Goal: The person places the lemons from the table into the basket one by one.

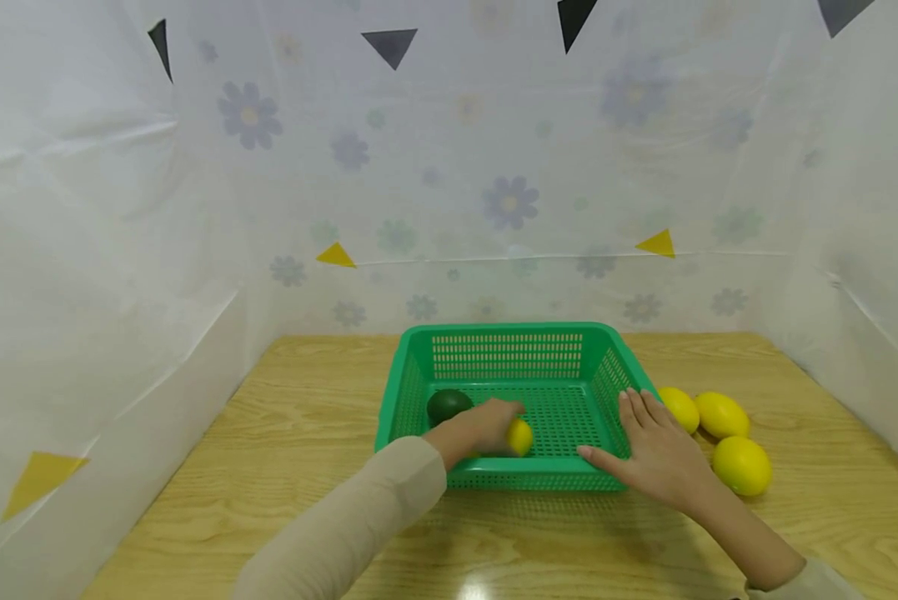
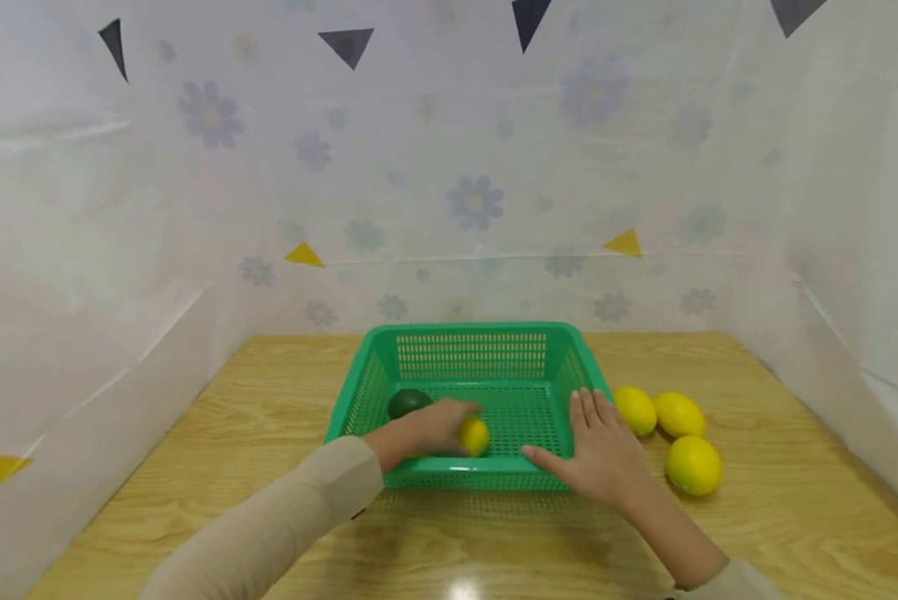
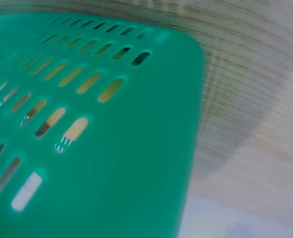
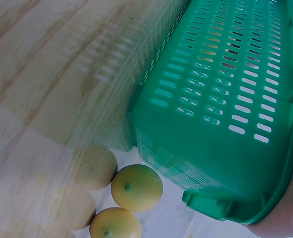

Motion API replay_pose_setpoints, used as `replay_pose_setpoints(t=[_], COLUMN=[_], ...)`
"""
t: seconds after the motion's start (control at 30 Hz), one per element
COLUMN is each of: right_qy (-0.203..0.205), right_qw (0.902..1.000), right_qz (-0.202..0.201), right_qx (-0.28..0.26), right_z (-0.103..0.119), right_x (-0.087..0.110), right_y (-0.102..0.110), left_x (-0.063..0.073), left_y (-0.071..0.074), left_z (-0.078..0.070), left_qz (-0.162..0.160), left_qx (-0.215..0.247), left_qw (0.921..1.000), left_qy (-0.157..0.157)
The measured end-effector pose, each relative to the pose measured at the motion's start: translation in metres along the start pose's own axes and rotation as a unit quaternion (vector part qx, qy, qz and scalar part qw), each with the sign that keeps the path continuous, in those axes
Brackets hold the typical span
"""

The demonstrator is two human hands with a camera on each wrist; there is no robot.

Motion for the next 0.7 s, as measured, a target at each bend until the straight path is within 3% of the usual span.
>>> replay_pose_setpoints(t=[0.13,0.43,0.7], right_qy=[-0.001,-0.001,-0.003], right_qw=[1.0,1.0,1.0], right_qz=[0.001,0.001,0.004], right_qx=[0.001,0.002,0.007], right_z=[0.0,-0.001,0.0], right_x=[0.0,0.0,0.0], right_y=[-0.001,-0.001,0.001], left_x=[0.003,0.019,0.036], left_y=[0.009,0.027,0.031], left_z=[0.005,0.018,0.027], left_qz=[-0.016,-0.086,-0.13], left_qx=[0.029,0.073,0.046], left_qw=[0.9995,0.9934,0.9897], left_qy=[0.002,-0.021,-0.04])
Point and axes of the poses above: each hand's wrist, its own x-axis away from the middle knuckle, its own y-axis out of the back of the hand, z = x × y, the point moved 3 cm from there along -x, towards the middle knuckle, and after that the axes turned 2 degrees about -y, right-handed, at the moved point
